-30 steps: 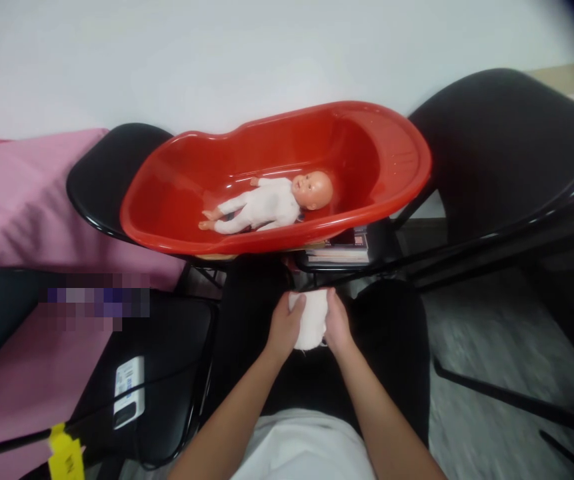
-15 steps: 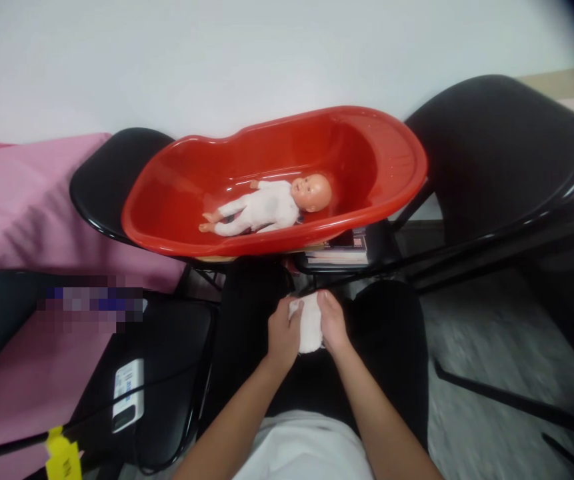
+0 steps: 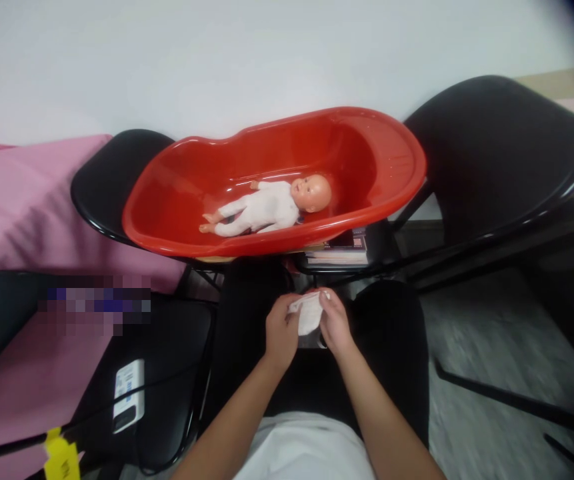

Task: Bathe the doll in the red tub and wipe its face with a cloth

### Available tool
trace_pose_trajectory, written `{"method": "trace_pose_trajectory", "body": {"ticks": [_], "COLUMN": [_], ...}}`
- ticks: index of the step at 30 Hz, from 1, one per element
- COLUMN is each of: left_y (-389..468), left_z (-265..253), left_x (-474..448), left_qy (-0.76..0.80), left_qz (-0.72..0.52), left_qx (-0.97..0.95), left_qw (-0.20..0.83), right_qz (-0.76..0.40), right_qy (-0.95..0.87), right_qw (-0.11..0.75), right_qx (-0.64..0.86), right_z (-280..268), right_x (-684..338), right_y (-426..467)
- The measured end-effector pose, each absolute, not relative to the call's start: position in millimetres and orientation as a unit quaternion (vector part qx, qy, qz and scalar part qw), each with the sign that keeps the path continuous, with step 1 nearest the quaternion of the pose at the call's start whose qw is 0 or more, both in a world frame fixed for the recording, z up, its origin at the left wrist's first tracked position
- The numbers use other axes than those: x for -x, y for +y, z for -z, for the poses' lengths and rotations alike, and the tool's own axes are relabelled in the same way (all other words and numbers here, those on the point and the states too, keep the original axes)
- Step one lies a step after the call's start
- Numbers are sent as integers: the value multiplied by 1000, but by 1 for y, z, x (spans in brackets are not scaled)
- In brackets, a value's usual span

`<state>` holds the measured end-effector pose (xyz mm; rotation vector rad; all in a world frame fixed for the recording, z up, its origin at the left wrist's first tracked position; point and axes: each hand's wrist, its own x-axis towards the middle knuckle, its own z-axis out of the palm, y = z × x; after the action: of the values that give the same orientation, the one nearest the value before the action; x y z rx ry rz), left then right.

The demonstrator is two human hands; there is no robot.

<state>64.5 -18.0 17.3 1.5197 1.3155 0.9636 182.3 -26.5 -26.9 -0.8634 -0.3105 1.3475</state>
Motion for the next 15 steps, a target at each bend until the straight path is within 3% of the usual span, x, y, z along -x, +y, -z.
{"method": "trace_pose_trajectory", "body": {"ticks": [5, 15], "left_y": [-15, -10], "left_z": [-19, -24], "left_x": [-66, -66], "left_qy": [516, 573], "left_qz": [-427, -369], "left_qx": [-609, -463], "left_qw": [426, 567], "right_qz": [-603, -594], "right_qy": [-134, -147], "right_qw": [690, 670], "right_qx": [377, 420], "right_z": [24, 27], "right_x": [-186, -184], "right_y": [-28, -28]}}
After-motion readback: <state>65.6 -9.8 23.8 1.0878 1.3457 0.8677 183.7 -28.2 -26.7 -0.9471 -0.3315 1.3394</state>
